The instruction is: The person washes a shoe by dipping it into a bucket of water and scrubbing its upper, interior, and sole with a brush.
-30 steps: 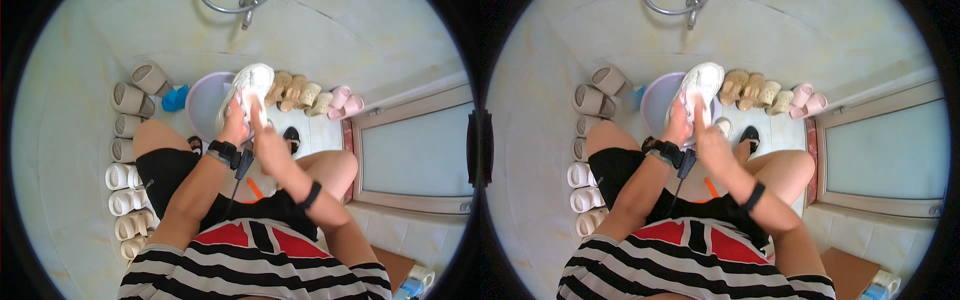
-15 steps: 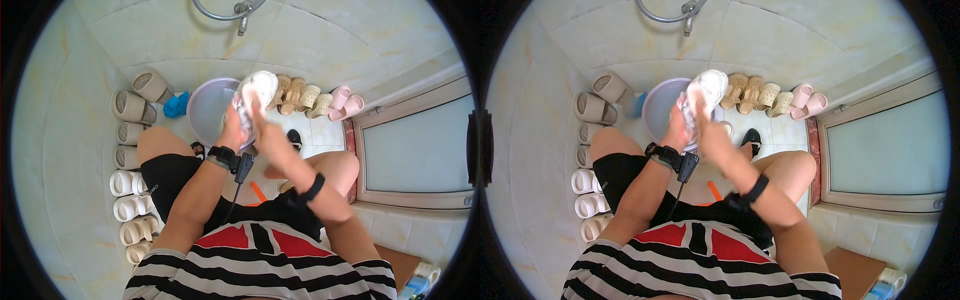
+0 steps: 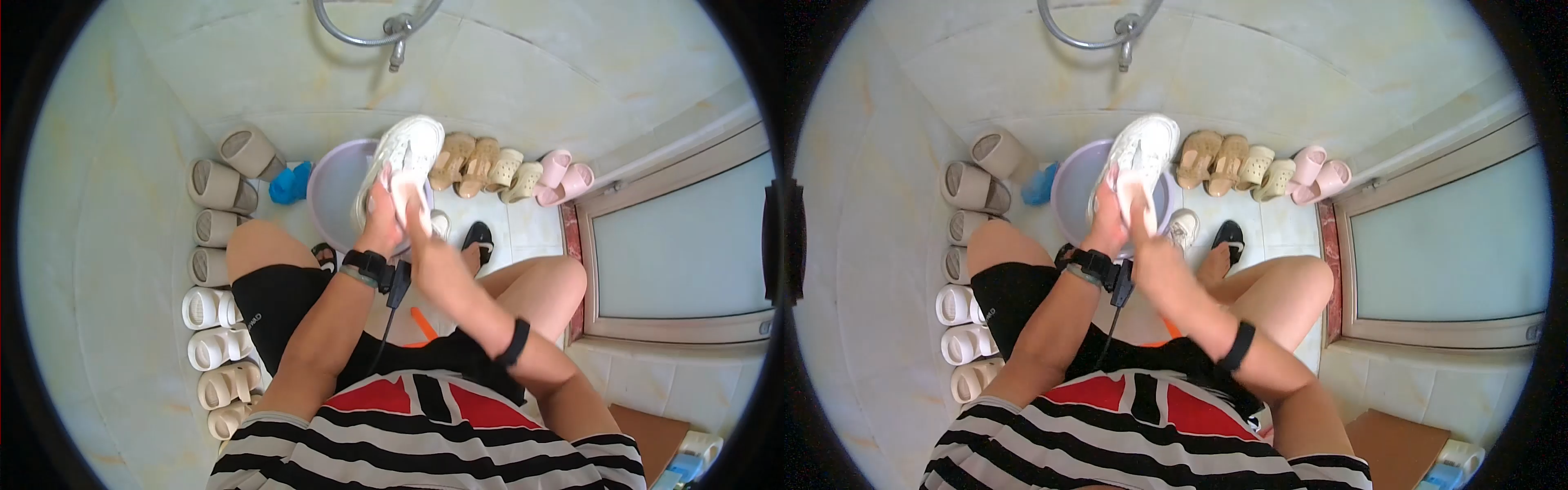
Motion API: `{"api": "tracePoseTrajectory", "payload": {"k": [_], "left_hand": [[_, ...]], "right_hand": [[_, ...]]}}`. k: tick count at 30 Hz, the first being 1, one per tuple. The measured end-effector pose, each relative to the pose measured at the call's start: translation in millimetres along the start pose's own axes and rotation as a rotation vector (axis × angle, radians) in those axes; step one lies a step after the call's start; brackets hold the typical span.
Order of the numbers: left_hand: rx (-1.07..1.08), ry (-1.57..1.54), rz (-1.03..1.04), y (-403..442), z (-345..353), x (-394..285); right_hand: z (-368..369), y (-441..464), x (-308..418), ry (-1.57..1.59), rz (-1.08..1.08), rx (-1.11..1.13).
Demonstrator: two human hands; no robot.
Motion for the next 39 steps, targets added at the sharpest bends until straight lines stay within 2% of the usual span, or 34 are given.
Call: {"api": "tracePoseTrajectory", "payload": {"k": [1,2,4,5,6,8,9,12,14,16,18,20,22,24,25,27,28,30,32,33,35,36,37,38,39], "left_hand": [[-0.014,-0.001,-0.017,-2,-4,6],[0.040,-0.012,0.008,0,-4,6],[0.121,-0.006,0.049,4,5,0],[0.077,-0.018,0.023,3,6,-2],[0.029,-0.034,-0.002,4,5,-2],[0.099,-0.101,0.003,11,1,-5],[0.114,-0.155,-0.028,9,4,-6],[0.047,-0.176,-0.093,4,5,-3],[0.083,-0.156,-0.073,7,4,-1],[0.026,-0.091,-0.050,4,4,0],[-0.029,-0.024,-0.022,0,4,-2],[-0.037,-0.070,-0.041,0,4,-5],[-0.021,-0.081,-0.055,4,-4,2],[-0.022,-0.010,0.037,10,-11,14],[-0.038,0.023,-0.021,-6,11,7],[-0.007,0.042,-0.010,-1,11,6],[0.011,0.057,-0.001,0,12,4],[0.005,0.056,-0.007,0,11,0],[-0.032,0.095,0.038,3,6,-1],[0.040,0.091,0.006,-3,11,-7],[0.052,0.058,0.004,-5,13,-5],[0.081,0.029,0.015,-5,16,-3],[0.089,0.042,-0.010,-1,16,1],[0.097,0.045,-0.004,2,12,5],[0.000,0.137,0.032,4,6,9]], "right_hand": [[1,1,-6,-0.081,-0.014,-0.035],[7,20,-27,-0.118,-0.032,-0.160],[-6,58,-48,-0.184,0.021,-0.271],[-13,69,-59,-0.092,0.125,-0.249],[-23,69,-62,-0.091,0.117,-0.259],[-39,65,-70,-0.021,0.103,-0.274],[-43,60,-68,0.116,0.082,-0.335],[-55,50,-60,0.237,0.151,-0.301],[-47,51,-54,0.281,0.144,-0.337],[-29,49,-48,0.179,0.025,-0.172],[-16,17,-14,0.130,0.115,0.005],[-1,-14,-1,0.238,-0.059,-0.062],[-5,-12,-3,0.176,-0.033,-0.007],[-4,22,-32,-0.074,0.068,-0.056],[-7,39,-44,-0.071,0.071,-0.065],[-21,68,-58,-0.023,0.100,-0.228],[-20,64,-57,-0.027,0.089,-0.238],[-11,39,-48,0.145,0.031,-0.217],[-7,1,-17,0.139,0.014,-0.076],[-4,0,-19,0.140,0.014,-0.072],[-1,1,-31,-0.064,-0.049,-0.142],[-8,18,-45,-0.179,-0.006,-0.187],[-17,39,-60,-0.057,0.065,-0.224],[-27,58,-75,-0.087,0.083,-0.261],[-36,68,-87,-0.117,0.102,-0.298]]}}
Point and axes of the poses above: each hand's wrist, its own y-axis towards the middle knuckle, its own z-axis out of the palm, x = y × z, the point moved 1 cm from there along y, towards the middle knuckle, and after that the axes turned 2 degrees about -y, right-handed, at the moved point
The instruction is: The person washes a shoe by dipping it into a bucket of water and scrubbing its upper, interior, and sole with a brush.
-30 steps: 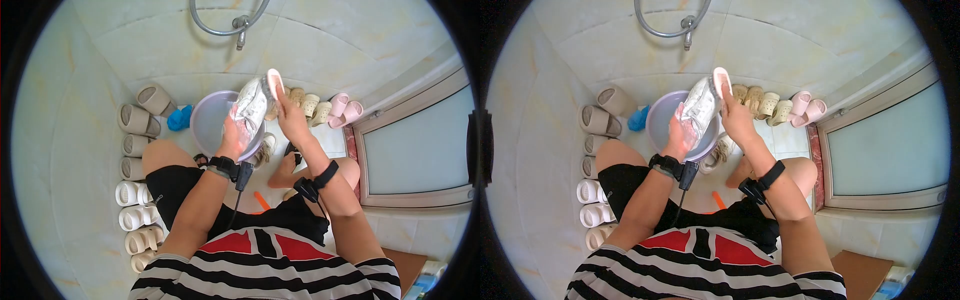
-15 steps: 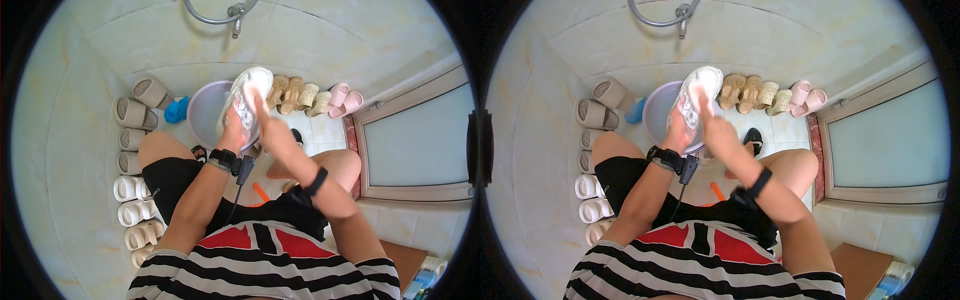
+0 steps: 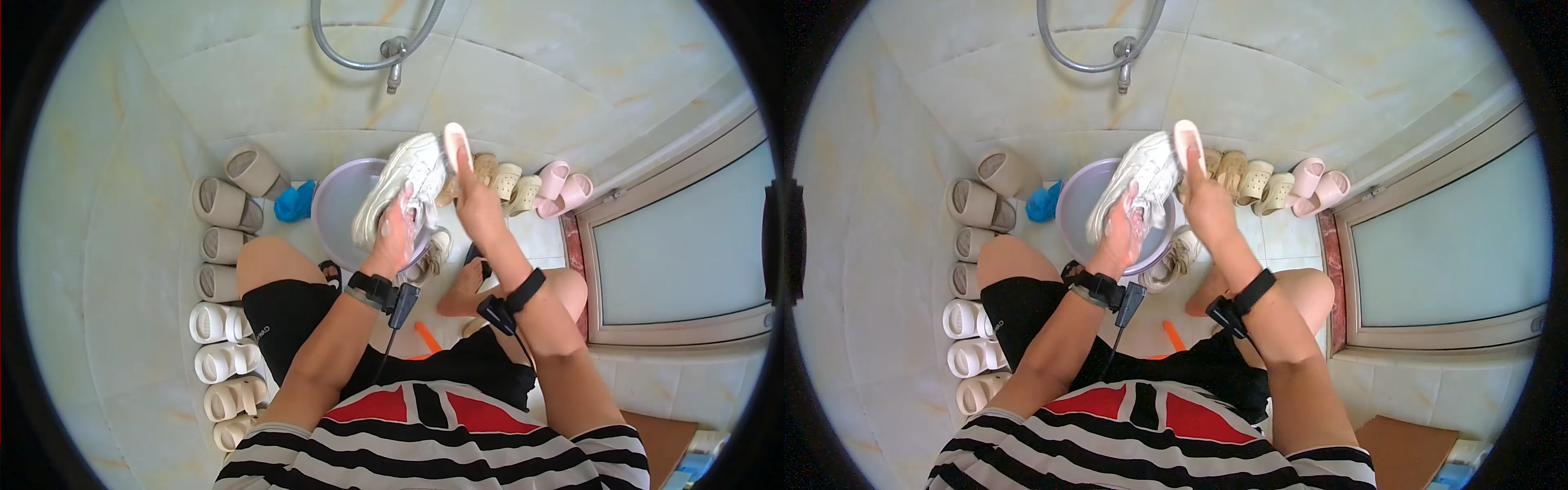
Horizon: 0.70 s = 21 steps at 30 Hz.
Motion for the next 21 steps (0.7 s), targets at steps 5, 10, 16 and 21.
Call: {"api": "tracePoseTrajectory", "payload": {"k": [5,10,16,21], "left_hand": [[0.092,0.466,0.260,-18,3,-11],[0.130,0.625,0.231,-11,-8,-3],[0.045,0.724,0.828,-15,-8,12],[0.174,1.029,0.529,-15,-7,-3]], "right_hand": [[-18,6,-11,0.277,-0.125,-0.208],[-30,-2,14,0.311,0.136,0.013],[-45,-43,66,0.039,-0.285,0.246],[-45,5,2,-0.074,-0.089,-0.018]]}}
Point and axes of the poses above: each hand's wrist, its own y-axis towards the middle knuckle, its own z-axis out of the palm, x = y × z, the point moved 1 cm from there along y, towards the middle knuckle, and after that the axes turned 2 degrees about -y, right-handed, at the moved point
